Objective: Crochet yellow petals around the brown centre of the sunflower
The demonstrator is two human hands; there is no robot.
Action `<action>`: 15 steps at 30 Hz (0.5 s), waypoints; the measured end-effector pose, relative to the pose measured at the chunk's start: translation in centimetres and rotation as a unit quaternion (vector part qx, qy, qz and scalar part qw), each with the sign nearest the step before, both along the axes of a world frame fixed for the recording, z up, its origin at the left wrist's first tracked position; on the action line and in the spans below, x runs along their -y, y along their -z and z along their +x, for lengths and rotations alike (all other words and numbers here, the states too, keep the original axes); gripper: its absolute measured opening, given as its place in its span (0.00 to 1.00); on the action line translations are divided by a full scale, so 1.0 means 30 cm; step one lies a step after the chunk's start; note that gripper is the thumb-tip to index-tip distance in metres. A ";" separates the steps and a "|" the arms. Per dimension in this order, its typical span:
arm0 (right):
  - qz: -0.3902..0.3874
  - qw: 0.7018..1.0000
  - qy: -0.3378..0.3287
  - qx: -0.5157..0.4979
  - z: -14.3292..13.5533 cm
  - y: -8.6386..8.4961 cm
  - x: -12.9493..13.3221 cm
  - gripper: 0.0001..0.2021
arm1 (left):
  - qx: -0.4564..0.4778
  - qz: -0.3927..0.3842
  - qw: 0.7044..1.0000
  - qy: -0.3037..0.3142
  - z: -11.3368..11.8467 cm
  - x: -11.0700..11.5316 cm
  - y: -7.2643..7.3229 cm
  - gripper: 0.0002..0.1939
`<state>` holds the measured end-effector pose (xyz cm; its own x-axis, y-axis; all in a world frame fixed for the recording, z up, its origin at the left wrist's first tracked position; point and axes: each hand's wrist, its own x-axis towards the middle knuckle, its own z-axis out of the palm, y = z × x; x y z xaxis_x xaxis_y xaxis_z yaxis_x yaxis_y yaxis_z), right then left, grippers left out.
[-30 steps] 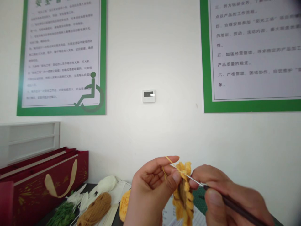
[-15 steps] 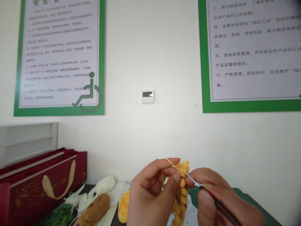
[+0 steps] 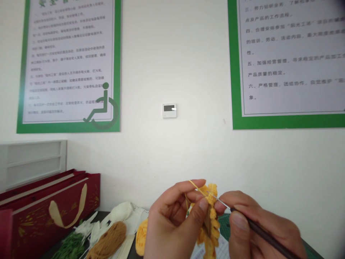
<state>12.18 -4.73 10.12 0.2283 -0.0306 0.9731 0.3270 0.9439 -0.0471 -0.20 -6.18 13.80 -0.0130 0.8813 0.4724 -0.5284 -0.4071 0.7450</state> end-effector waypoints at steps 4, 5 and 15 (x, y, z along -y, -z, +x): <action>0.020 0.999 -0.011 -0.040 -0.018 0.003 -0.013 0.16 | 0.006 0.016 1.000 0.011 -0.003 -0.006 0.005 0.17; 0.021 0.998 -0.016 -0.050 -0.026 0.005 -0.018 0.16 | 0.006 0.019 1.000 0.015 -0.004 -0.009 0.007 0.18; 0.007 0.996 0.086 0.029 0.009 0.017 -0.034 0.15 | 0.001 0.025 1.000 0.009 0.001 -0.010 0.015 0.19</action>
